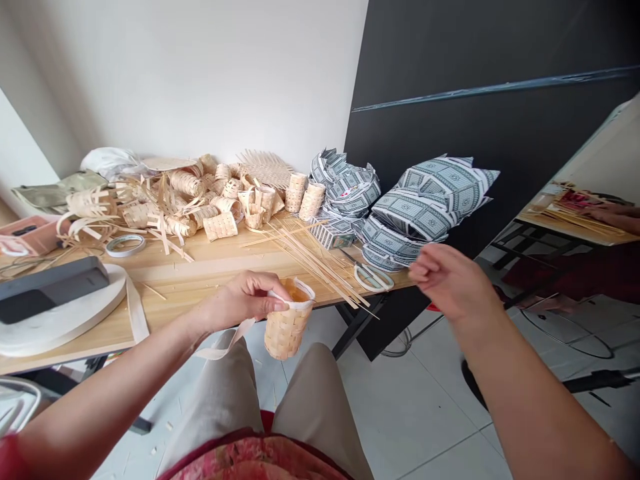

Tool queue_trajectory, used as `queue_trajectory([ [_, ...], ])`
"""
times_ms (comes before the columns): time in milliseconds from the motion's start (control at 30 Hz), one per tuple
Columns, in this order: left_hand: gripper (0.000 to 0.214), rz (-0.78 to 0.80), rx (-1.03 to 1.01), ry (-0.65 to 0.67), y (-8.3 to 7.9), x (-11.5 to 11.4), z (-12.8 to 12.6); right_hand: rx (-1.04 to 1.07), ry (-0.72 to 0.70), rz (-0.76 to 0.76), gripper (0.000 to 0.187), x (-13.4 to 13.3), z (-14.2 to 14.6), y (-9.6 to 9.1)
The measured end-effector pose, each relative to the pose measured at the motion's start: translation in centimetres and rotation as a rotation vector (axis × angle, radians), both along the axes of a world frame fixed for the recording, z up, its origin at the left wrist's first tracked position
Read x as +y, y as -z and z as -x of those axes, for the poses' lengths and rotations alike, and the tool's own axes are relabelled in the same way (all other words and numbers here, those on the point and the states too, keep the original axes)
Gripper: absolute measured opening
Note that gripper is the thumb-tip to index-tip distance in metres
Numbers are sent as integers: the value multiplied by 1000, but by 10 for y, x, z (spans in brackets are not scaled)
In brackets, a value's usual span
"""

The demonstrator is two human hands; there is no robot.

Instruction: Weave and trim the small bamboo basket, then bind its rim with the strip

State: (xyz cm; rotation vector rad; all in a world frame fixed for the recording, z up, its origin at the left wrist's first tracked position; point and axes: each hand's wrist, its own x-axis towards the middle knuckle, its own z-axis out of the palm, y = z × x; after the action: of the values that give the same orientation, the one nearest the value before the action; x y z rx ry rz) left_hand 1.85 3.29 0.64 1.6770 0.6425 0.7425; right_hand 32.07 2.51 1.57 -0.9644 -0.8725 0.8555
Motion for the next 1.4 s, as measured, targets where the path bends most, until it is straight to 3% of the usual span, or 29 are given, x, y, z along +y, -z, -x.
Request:
queue_trajectory([
  [33, 20, 8, 23, 6, 0, -1, -3, -64, -74, 50, 28, -5, 15, -3],
  [100, 19, 29, 41, 12, 2, -2, -10, -395, -314, 168, 19, -16, 47, -7],
  [167, 21, 42, 19, 5, 6, -3, -16, -677, -502, 180, 18, -26, 75, -8],
  [267, 26, 61, -9, -9, 9, -7, -23, -892, -641, 138, 14, -34, 101, -4],
  [433, 31, 116, 10, 27, 5, -13, -17, -950, -638, 112, 19, -31, 102, 2],
  [533, 33, 19, 23, -111, 3, -17, -8, -900, -652, 144, 17, -30, 97, 0],
  [600, 24, -93, 57, -255, 6, -18, -2, -873, -644, 166, 16, -31, 95, -1],
  [667, 20, -162, 112, -314, 12, -17, 0, -867, -639, 181, 16, -32, 95, -2],
  [733, 21, -135, 155, -268, 18, -15, 0, -893, -633, 185, 17, -32, 96, -1],
  [833, 24, 92, 137, -172, 24, -12, 0, -945, -618, 177, 17, -32, 97, -2],
  [967, 28, 312, 39, -113, 16, -7, 3, -974, -609, 185, 16, -32, 98, -4],
  [1133, 26, 313, -6, -44, 1, -2, 6, -978, -615, 205, 16, -34, 98, -5],
  [1400, 20, 258, -36, -13, -4, 1, -2, -966, -615, 168, 19, -34, 94, -1],
])
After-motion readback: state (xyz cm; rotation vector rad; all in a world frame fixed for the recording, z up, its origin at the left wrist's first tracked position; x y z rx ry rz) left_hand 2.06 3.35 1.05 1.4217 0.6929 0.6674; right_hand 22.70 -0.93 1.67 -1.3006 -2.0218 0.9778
